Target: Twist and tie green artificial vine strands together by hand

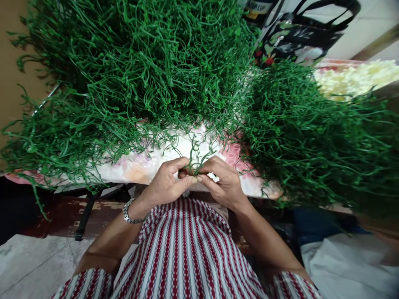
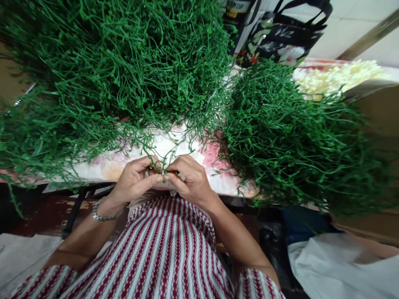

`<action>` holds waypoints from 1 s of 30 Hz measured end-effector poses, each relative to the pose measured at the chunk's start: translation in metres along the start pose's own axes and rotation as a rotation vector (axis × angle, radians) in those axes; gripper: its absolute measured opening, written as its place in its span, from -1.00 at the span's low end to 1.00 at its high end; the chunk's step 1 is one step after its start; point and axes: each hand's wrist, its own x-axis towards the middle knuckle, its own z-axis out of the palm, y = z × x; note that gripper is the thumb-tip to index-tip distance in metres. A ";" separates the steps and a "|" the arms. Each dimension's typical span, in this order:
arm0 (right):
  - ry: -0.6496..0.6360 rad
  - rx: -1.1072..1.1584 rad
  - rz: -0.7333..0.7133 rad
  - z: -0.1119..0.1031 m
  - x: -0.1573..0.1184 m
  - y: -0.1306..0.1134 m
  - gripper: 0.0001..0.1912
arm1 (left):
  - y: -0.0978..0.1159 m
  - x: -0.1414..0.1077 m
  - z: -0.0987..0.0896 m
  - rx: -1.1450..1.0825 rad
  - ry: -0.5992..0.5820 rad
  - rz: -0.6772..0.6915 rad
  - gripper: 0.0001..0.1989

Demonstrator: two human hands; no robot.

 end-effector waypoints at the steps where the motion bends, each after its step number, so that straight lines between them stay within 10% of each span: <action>1: -0.020 0.015 0.002 0.000 -0.001 0.001 -0.91 | 0.000 -0.001 -0.001 0.063 -0.017 0.009 -0.85; 7: -0.133 0.181 0.030 -0.005 -0.003 -0.002 -0.85 | -0.001 -0.003 -0.001 0.287 -0.163 0.213 -0.88; 16: -0.132 0.139 0.026 -0.010 -0.007 0.001 -0.74 | 0.010 -0.001 0.007 0.441 -0.016 0.413 -0.91; 30: -0.199 -0.168 -0.166 -0.017 -0.027 -0.004 -0.79 | 0.003 -0.005 0.012 0.457 -0.193 0.118 -0.88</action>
